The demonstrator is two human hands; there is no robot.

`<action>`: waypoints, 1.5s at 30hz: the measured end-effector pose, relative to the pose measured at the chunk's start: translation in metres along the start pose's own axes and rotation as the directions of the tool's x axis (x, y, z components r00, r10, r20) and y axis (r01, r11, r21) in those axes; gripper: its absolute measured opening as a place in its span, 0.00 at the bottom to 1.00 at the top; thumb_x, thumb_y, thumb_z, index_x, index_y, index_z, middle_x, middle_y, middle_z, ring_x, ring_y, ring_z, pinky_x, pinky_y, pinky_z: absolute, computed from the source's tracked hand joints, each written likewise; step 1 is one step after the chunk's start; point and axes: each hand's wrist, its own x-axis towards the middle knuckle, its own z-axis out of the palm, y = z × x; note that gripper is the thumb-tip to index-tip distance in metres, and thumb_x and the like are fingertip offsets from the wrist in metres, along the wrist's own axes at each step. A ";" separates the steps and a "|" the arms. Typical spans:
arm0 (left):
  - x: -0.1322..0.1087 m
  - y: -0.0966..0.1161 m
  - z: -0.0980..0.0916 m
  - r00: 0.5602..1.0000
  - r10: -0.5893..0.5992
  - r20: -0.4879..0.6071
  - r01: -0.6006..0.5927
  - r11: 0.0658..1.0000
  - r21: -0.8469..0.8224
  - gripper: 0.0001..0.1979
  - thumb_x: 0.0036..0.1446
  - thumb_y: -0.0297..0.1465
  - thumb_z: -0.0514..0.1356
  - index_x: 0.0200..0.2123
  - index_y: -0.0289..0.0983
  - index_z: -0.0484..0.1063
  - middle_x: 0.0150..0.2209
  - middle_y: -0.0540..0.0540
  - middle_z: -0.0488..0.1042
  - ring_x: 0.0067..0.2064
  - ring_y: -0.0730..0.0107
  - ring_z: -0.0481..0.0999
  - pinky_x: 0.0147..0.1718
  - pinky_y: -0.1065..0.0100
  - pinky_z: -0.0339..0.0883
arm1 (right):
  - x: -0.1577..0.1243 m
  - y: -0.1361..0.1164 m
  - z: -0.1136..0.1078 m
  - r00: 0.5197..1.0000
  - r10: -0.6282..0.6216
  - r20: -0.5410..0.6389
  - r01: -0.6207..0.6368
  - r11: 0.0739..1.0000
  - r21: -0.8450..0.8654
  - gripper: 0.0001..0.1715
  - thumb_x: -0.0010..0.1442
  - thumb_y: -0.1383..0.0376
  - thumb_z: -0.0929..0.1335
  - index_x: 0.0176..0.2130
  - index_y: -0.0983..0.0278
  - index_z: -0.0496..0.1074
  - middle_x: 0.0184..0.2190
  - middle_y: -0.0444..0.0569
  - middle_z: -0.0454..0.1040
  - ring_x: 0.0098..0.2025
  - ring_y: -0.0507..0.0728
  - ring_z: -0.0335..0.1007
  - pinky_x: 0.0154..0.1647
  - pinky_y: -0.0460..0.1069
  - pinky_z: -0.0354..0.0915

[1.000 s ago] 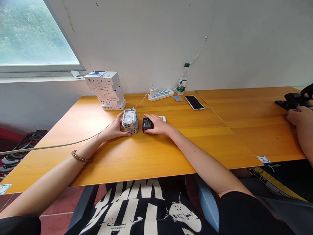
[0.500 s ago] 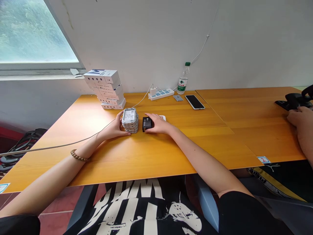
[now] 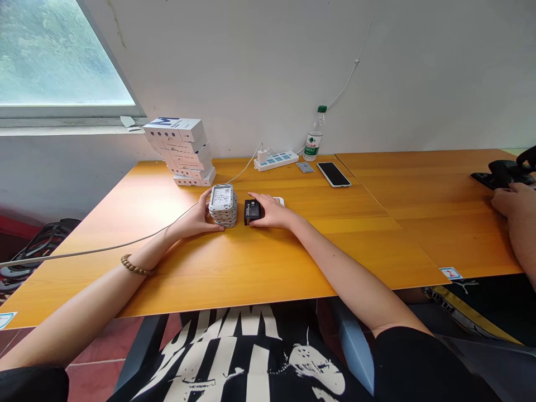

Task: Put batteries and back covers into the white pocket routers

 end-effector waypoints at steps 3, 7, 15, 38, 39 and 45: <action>0.000 0.001 0.000 1.000 -0.016 -0.004 0.016 1.000 0.000 0.68 0.49 0.40 0.78 0.77 0.42 0.32 0.66 0.30 0.72 0.69 0.41 0.70 0.70 0.38 0.58 | 0.000 0.000 0.000 1.000 0.012 0.003 -0.012 1.000 -0.003 0.61 0.51 0.54 0.82 0.74 0.60 0.57 0.68 0.61 0.69 0.69 0.72 0.64 0.71 0.66 0.56; 0.000 0.003 0.000 1.000 -0.031 -0.001 0.031 1.000 0.001 0.68 0.48 0.40 0.78 0.77 0.42 0.32 0.67 0.30 0.71 0.69 0.41 0.71 0.70 0.39 0.58 | -0.002 -0.001 -0.002 0.999 0.038 0.015 -0.037 0.999 -0.023 0.63 0.51 0.53 0.82 0.75 0.60 0.56 0.69 0.62 0.67 0.71 0.72 0.61 0.73 0.66 0.53; 0.000 0.010 0.000 0.999 -0.030 0.012 0.030 1.000 0.003 0.68 0.48 0.40 0.77 0.77 0.39 0.32 0.66 0.29 0.71 0.68 0.41 0.72 0.69 0.40 0.60 | -0.005 -0.003 -0.007 0.993 0.093 0.066 -0.089 0.994 -0.067 0.67 0.51 0.56 0.82 0.77 0.60 0.51 0.69 0.64 0.66 0.72 0.75 0.58 0.71 0.67 0.52; -0.002 0.004 -0.001 1.000 -0.024 -0.010 0.024 0.997 -0.079 0.68 0.49 0.42 0.78 0.77 0.44 0.32 0.68 0.27 0.66 0.67 0.40 0.72 0.68 0.37 0.61 | -0.010 -0.001 -0.009 1.000 0.002 0.020 -0.002 1.000 -0.028 0.59 0.55 0.49 0.79 0.75 0.56 0.55 0.72 0.61 0.62 0.75 0.74 0.53 0.73 0.71 0.48; -0.002 0.004 -0.002 1.000 -0.015 -0.025 0.013 0.997 -0.075 0.66 0.50 0.44 0.77 0.77 0.45 0.33 0.70 0.27 0.63 0.67 0.40 0.71 0.67 0.38 0.62 | -0.011 -0.001 -0.010 1.000 -0.008 0.009 0.008 1.000 -0.023 0.56 0.57 0.48 0.78 0.75 0.56 0.56 0.72 0.60 0.62 0.75 0.74 0.54 0.73 0.71 0.49; -0.004 0.016 -0.004 0.969 0.107 -0.225 -0.083 0.990 0.111 0.48 0.60 0.48 0.68 0.74 0.46 0.47 0.74 0.32 0.55 0.73 0.40 0.61 0.62 0.45 0.69 | -0.012 0.000 -0.008 0.998 -0.062 0.011 0.063 0.996 -0.055 0.42 0.64 0.50 0.74 0.71 0.56 0.65 0.69 0.60 0.66 0.72 0.74 0.58 0.71 0.71 0.53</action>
